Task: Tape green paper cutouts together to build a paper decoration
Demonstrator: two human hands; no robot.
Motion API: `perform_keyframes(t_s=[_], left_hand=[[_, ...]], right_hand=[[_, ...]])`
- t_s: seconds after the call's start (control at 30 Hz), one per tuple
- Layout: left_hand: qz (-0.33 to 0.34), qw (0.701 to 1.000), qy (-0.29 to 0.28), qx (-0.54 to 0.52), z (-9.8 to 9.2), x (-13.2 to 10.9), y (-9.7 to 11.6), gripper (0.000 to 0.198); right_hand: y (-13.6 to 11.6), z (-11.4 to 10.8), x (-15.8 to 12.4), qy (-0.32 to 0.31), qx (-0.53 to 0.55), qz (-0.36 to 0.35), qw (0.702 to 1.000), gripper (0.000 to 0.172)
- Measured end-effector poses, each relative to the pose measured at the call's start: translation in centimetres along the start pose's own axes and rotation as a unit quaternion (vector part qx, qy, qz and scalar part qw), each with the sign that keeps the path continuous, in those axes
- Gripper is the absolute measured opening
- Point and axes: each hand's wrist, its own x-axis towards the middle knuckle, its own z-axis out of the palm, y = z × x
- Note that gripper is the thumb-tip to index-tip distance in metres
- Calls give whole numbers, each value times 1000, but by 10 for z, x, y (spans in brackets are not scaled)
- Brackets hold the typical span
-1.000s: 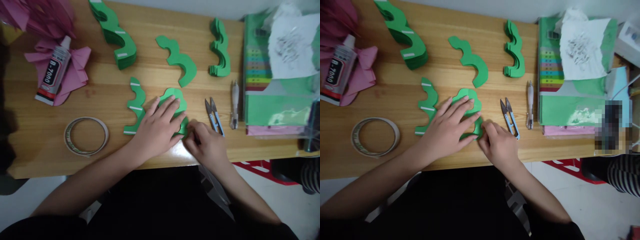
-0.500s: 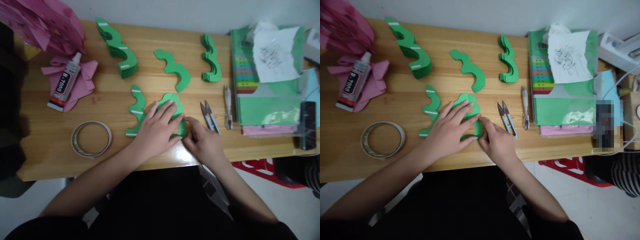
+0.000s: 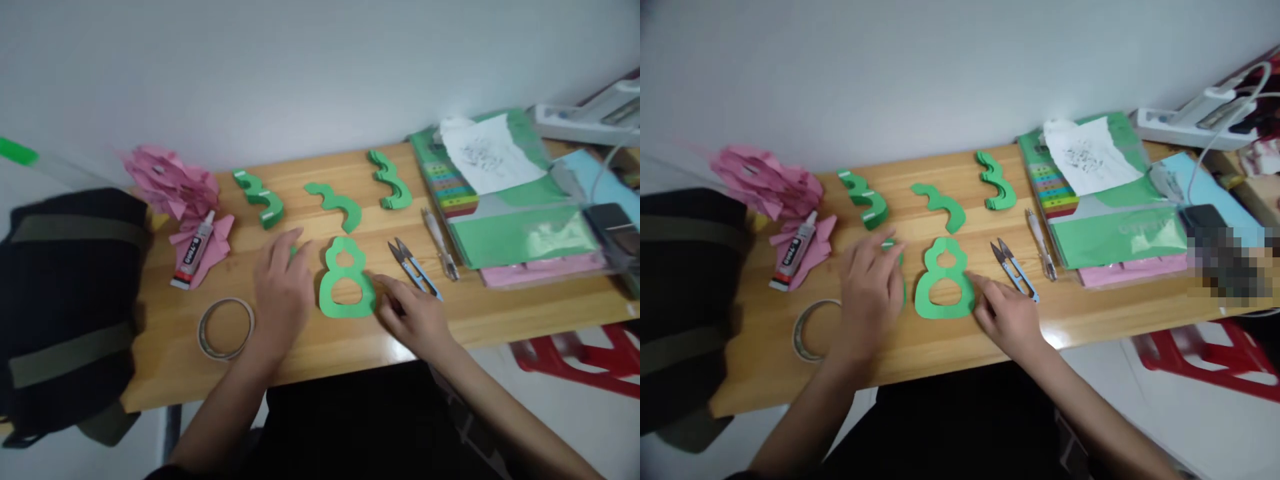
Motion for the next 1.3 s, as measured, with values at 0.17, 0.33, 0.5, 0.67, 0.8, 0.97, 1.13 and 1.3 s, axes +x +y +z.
perform_keyframes(t_s=[0.17, 0.33, 0.5, 0.67, 0.8, 0.97, 1.13, 1.3], left_hand=[[44, 993, -103, 43, -6, 3, -9, 16], [79, 982, -165, -49, -4, 3, 9, 21], [80, 984, -154, -41, 11, -7, 30, 37], [78, 979, -180, -49, 30, -17, 38, 50], [83, 974, -206, -52, 37, -20, 32, 51], [90, 973, -211, -12, 41, -21, 30, 50], [111, 970, -212, 36, 33, -20, 34, 52], [193, 952, -231, 56, 9, -16, 23, 52]], right_hand=[[6, 5, -4, -2, -18, -24, 1000, 33], [4, 7, -4, -12, -35, -18, 999, 34], [1, 3, -2, -31, -27, -3, 999, 33], [1, 0, 1, -32, -18, -2, 999, 30], [1, -3, 0, 24, 46, 13, 999, 28], [-5, -9, -6, 93, 70, 38, 992, 24], [-11, -17, -15, 107, 26, -3, 994, 28], [-14, -32, -22, 45, 26, -118, 992, 45]])
